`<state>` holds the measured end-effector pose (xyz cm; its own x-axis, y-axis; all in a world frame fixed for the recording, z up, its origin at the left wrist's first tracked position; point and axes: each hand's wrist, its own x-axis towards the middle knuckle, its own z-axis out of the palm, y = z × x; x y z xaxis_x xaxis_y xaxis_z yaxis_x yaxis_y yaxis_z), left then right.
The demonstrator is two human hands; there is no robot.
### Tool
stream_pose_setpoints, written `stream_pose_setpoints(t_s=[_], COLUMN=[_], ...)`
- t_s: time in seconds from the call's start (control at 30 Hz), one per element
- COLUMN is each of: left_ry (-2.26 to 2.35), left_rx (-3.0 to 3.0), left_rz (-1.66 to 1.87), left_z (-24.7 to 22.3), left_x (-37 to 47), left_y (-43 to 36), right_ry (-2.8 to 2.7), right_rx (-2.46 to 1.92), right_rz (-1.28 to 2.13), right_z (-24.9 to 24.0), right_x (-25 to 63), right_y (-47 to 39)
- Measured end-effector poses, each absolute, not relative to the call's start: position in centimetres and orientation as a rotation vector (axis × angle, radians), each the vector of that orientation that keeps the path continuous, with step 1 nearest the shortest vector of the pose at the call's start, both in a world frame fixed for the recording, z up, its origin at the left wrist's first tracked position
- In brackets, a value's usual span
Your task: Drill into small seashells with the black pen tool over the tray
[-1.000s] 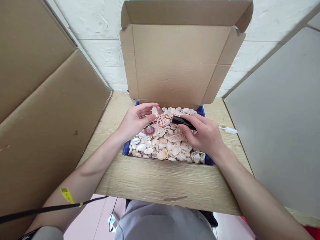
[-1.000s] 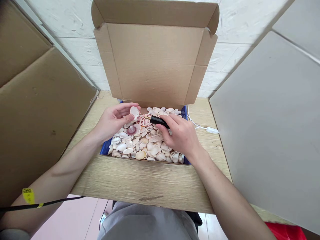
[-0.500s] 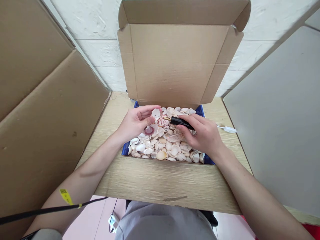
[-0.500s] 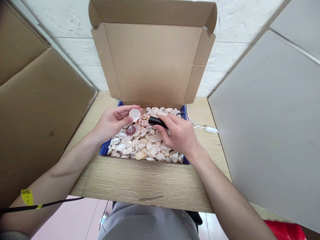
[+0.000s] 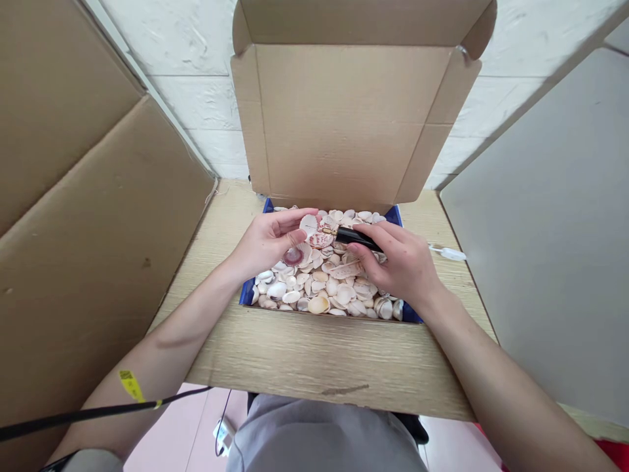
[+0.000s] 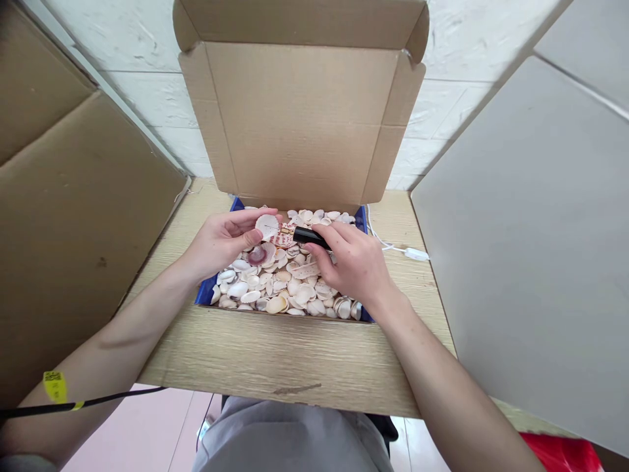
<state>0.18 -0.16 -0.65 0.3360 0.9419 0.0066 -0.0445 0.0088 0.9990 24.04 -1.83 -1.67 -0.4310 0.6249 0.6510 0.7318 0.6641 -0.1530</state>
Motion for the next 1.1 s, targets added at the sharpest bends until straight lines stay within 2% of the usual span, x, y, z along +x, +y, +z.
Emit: stream_pose_setpoints(t_s=[0.33,0.6,1.1], left_ry=[1.004,0.979,0.963], left_rx=[1.288,1.288,1.359], left_rz=[0.885,0.789,0.994], left_z=[0.2,0.9,0.3], left_x=[0.4,0.3,0.4], left_y=[-0.4,-0.6,-0.8], right_ry=[-2.093,-2.078,-2.128], right_rx=[-0.931,-1.011,-1.092], right_rz=[-0.349,-0.388,-0.069], right_z=[-1.4,-1.1,-1.6], right_x=[24.2,24.4,24.3], right_y=[-1.3,-1.5,-1.6])
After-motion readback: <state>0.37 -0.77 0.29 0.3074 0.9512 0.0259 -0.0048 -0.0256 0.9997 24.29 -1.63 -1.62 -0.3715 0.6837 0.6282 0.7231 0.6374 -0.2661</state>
